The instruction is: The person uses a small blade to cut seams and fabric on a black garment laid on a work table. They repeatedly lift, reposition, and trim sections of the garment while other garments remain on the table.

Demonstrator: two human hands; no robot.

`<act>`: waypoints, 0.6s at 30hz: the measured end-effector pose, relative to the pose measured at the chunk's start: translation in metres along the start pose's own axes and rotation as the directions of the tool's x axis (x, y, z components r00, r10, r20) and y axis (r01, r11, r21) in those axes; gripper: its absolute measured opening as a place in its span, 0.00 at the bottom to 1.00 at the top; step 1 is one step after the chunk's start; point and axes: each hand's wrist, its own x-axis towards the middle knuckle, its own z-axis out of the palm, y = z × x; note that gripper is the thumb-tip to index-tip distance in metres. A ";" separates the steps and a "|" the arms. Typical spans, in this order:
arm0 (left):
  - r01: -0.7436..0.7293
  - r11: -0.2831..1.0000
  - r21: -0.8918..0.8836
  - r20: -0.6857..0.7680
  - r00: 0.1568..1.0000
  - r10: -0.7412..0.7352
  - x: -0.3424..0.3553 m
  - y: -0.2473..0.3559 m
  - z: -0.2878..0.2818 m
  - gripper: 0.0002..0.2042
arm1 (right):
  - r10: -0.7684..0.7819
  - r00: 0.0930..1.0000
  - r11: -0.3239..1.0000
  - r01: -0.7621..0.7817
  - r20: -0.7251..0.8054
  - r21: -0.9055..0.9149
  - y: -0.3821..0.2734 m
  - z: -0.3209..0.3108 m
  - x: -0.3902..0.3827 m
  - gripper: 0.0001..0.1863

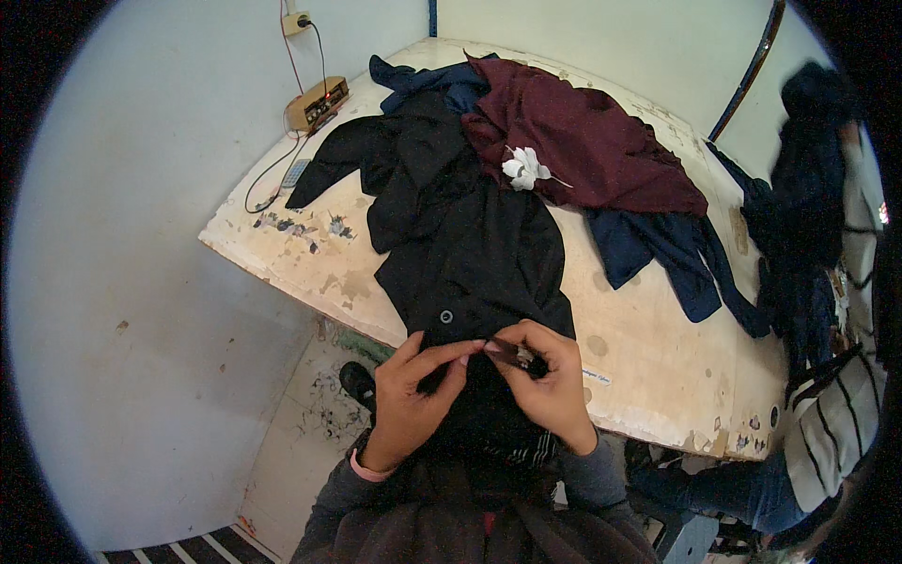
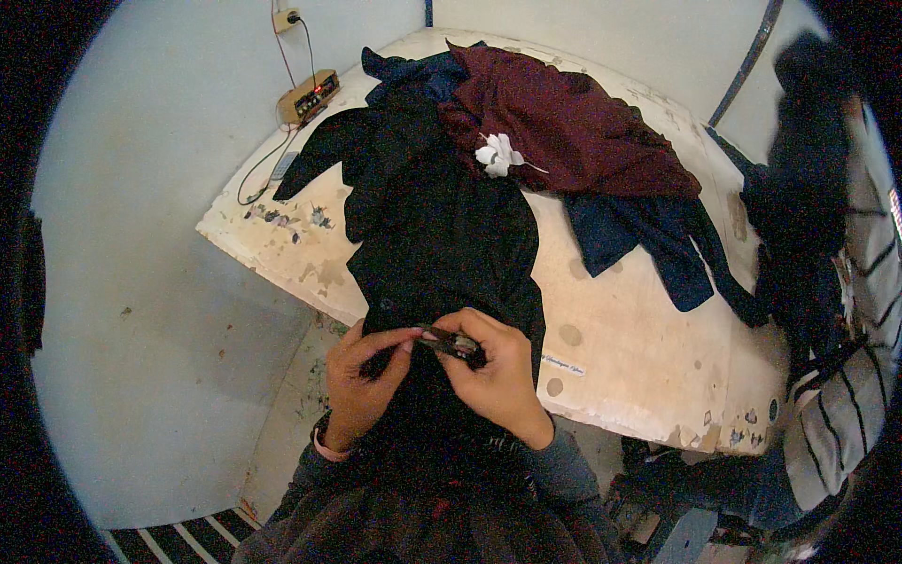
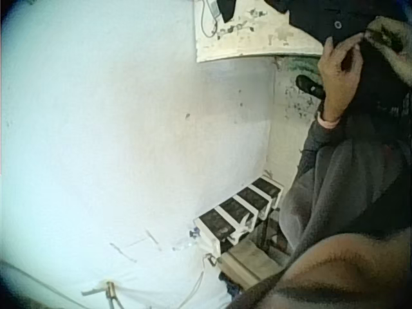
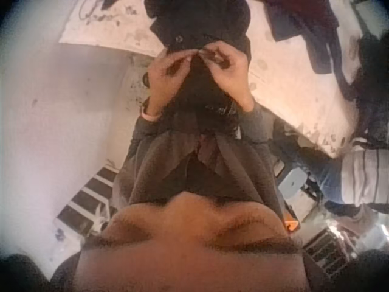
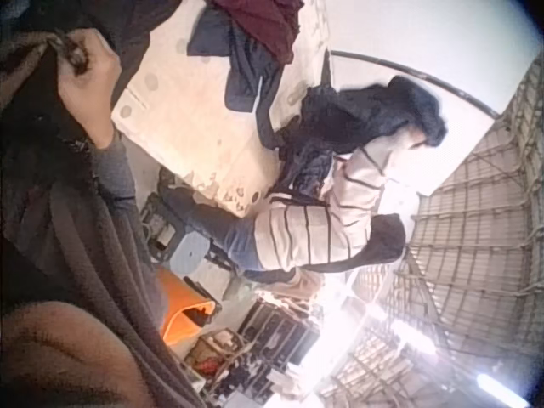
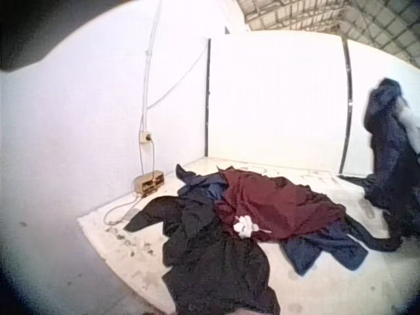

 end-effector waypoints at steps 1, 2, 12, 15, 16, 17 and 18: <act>0.038 0.999 0.013 -0.015 0.999 -0.037 0.001 0.007 0.001 0.08 | -0.043 0.999 0.998 0.042 -0.019 -0.055 -0.005 0.001 0.000 0.14; 0.075 0.997 0.025 -0.030 0.997 -0.074 0.001 0.011 0.002 0.08 | -0.099 0.995 0.977 0.101 0.020 -0.190 -0.013 0.001 -0.001 0.12; 0.347 0.750 -0.563 -0.015 0.903 -0.429 -0.004 -0.015 0.015 0.08 | -0.196 0.973 0.840 0.103 -0.122 -0.533 -0.051 -0.006 -0.015 0.13; 0.421 0.598 -0.682 0.112 0.868 -0.484 -0.006 -0.019 0.012 0.09 | -0.216 0.973 0.792 0.125 -0.083 -0.597 -0.050 -0.005 -0.019 0.14; 0.417 0.543 -0.729 0.134 0.865 -0.484 -0.007 -0.020 0.014 0.09 | -0.226 0.972 0.782 0.141 -0.066 -0.608 -0.049 -0.003 -0.019 0.15; 0.412 0.484 -0.772 0.157 0.861 -0.483 -0.007 -0.021 0.016 0.09 | -0.238 0.969 0.762 0.150 -0.058 -0.630 -0.048 0.000 -0.019 0.14; 0.415 0.476 -0.775 0.162 0.860 -0.484 -0.008 -0.021 0.018 0.08 | -0.250 0.967 0.742 0.159 -0.049 -0.651 -0.047 0.002 -0.020 0.13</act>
